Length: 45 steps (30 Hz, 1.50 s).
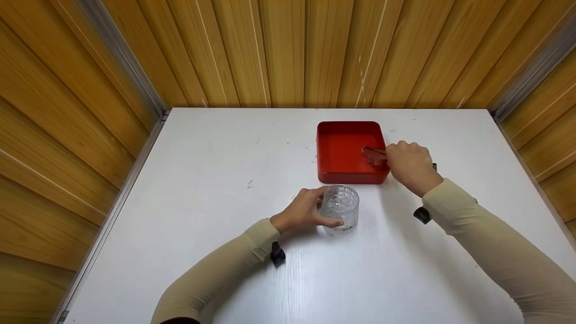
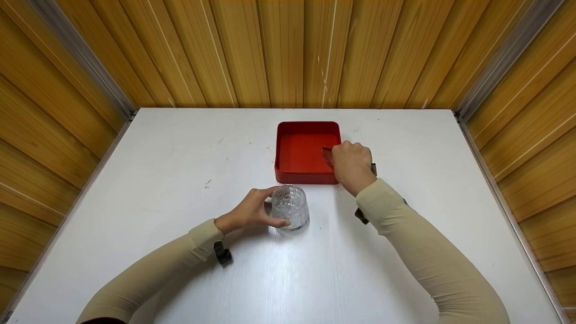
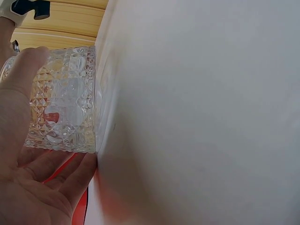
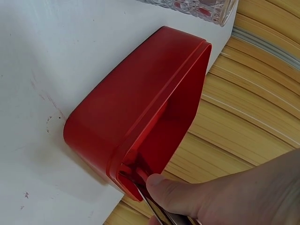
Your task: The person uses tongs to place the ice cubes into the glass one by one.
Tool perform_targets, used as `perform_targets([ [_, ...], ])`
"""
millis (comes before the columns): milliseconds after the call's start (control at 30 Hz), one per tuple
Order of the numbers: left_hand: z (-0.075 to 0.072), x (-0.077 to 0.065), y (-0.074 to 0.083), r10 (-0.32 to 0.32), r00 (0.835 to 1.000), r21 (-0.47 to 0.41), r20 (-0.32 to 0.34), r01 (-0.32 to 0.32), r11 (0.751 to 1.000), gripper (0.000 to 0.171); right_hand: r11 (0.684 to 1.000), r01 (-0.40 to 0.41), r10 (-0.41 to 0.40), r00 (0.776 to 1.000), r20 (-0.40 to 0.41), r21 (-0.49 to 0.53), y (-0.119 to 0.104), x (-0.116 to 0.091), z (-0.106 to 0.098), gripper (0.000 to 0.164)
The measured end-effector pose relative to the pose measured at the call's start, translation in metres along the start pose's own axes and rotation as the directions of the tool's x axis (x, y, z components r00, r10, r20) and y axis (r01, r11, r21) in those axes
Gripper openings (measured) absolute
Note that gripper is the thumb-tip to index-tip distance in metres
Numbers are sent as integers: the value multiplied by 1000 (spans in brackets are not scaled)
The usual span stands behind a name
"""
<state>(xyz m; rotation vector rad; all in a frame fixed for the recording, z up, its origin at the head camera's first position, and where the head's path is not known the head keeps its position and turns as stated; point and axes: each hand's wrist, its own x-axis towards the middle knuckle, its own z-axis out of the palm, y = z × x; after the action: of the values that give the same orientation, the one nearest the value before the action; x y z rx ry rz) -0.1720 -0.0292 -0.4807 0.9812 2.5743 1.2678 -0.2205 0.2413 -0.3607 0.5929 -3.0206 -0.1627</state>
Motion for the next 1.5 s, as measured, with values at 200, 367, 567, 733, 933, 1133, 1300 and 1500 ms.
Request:
perform_targets([
  [200,-1,1,0,10,1000,2,-2,-10,1000,77,999,19,-18,999,-32,29,7,0,-2,12],
  [367,-1,1,1,3,1000,-18,1,-3,1000,77,997,35,-32,998,-45,68,16,2,-1,16],
  [567,-1,0,1,5,1000,-15,0,-5,1000,75,994,36,-35,999,-12,104,28,4,-1,17],
  [733,-1,0,2,-11,1000,-18,7,12,1000,75,987,27,-26,1000,-8,156,36,5,-3,13],
  [933,-1,1,0,-2,1000,-22,6,2,1000,75,975,58,-49,998,-46,213,47,3,-4,17],
  [1133,-1,2,-2,16,1000,-15,-3,-16,1000,77,961,52,-36,997,-64,271,53,5,-4,18],
  [1300,-1,1,-2,7,1000,-14,1,-7,1000,78,954,37,-18,998,-66,297,57,5,-4,11],
  [1500,-2,2,0,-3,1000,-14,3,3,1000,76,948,26,-9,998,-55,317,60,6,-8,11],
])
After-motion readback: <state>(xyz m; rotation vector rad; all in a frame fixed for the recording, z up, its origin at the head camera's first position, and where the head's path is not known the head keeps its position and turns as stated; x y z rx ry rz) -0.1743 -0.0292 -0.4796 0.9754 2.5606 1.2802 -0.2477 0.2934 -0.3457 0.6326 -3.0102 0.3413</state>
